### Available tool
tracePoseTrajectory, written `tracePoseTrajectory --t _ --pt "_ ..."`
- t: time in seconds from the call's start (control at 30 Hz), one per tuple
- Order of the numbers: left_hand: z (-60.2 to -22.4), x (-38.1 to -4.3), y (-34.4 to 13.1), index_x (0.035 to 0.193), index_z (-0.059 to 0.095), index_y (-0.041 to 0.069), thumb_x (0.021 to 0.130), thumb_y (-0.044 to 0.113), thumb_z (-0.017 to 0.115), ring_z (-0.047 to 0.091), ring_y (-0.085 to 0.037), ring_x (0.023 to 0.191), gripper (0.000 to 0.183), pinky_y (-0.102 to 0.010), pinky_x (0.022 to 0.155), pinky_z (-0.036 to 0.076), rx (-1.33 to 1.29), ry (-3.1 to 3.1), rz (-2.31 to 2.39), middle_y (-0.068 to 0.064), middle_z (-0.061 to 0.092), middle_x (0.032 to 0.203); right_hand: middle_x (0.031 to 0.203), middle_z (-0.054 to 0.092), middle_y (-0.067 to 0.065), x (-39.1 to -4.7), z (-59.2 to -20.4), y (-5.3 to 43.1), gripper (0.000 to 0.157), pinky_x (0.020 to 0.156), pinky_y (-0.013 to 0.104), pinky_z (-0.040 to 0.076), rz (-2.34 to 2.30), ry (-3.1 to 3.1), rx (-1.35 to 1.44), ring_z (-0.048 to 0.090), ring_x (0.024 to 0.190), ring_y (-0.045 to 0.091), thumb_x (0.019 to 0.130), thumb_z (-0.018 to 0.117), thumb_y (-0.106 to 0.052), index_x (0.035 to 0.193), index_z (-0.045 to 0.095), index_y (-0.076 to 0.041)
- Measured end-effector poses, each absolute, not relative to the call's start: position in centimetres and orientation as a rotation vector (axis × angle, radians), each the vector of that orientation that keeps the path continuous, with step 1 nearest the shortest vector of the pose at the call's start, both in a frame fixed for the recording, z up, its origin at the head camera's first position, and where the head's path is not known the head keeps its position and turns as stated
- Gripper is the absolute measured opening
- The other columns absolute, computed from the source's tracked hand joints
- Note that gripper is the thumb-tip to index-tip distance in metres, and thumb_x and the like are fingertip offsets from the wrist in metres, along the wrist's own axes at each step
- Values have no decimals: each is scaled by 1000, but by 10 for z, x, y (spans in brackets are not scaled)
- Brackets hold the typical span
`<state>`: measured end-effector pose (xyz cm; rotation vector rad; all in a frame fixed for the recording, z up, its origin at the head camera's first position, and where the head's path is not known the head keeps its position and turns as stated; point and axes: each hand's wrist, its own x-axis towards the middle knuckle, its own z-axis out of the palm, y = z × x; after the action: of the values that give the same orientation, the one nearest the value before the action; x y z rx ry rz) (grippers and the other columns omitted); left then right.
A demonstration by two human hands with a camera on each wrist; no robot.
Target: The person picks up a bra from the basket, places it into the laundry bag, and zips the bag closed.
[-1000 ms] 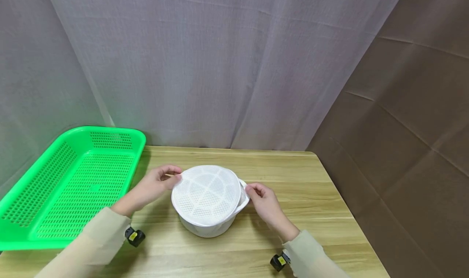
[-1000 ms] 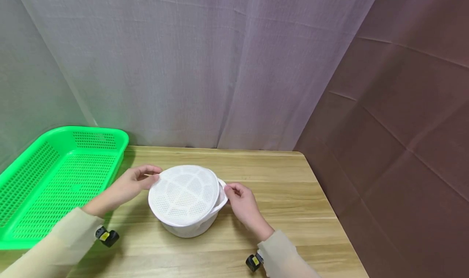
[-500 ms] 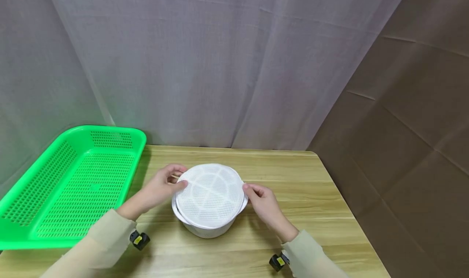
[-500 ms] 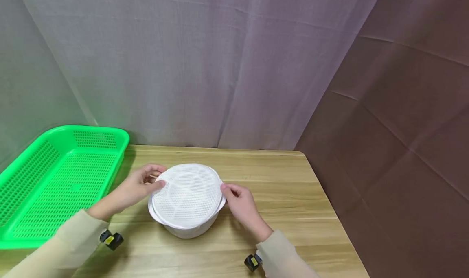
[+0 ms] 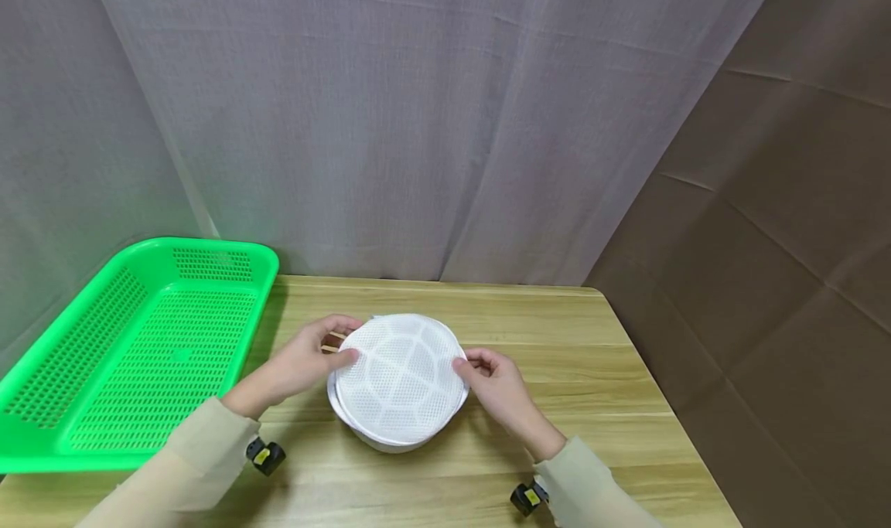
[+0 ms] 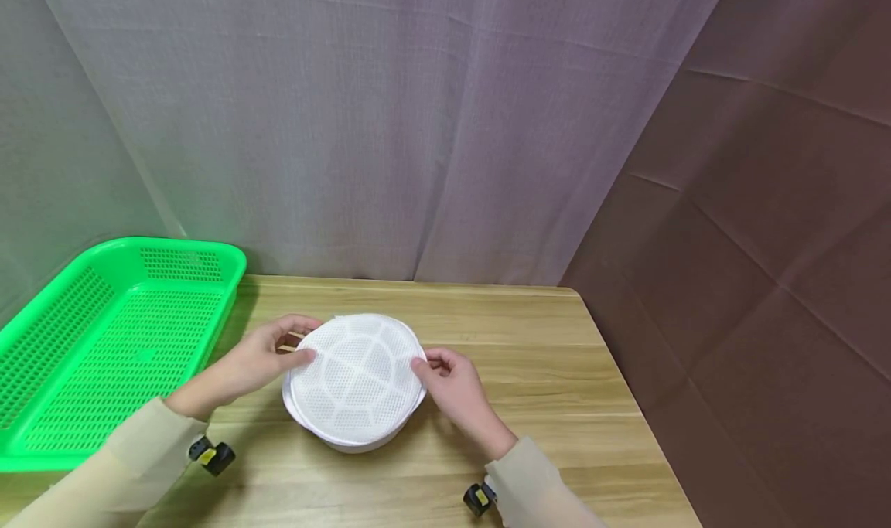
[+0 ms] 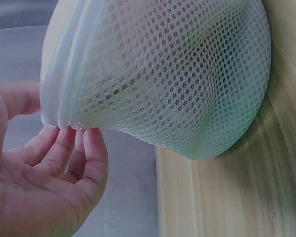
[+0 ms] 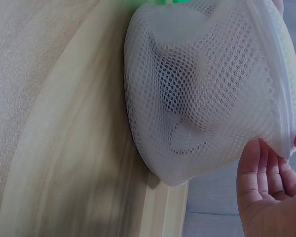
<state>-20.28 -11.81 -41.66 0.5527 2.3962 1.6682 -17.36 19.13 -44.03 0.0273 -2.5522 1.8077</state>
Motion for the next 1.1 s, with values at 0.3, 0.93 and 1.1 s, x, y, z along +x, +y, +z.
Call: tracePoseTrajectory --t 0.3,0.93,1.1 --pt "-417 -206 -111 123 55 6 94 27 64 57 -26 101 37 -37 84 48 429 2452 1645 -11 60 112 86 66 6 -171 -440 193 16 62 24 49 1796 -2574 106 59 72 16 87 73 -17 98 70 -6" --pt "-408 -204 -93 115 63 8 87 6 70 57 -19 80 30 -26 67 48 532 2477 1750 -5 63 90 96 66 6 -174 -431 193 22 72 33 54 1793 -2522 212 62 84 21 92 68 -19 110 67 -6" --pt "-402 -199 -90 113 64 8 87 4 69 58 -18 82 27 -26 69 49 689 2463 1754 -5 66 98 98 67 6 -176 -422 187 24 75 36 55 1818 -2495 186 64 85 21 95 63 -22 112 67 -4"
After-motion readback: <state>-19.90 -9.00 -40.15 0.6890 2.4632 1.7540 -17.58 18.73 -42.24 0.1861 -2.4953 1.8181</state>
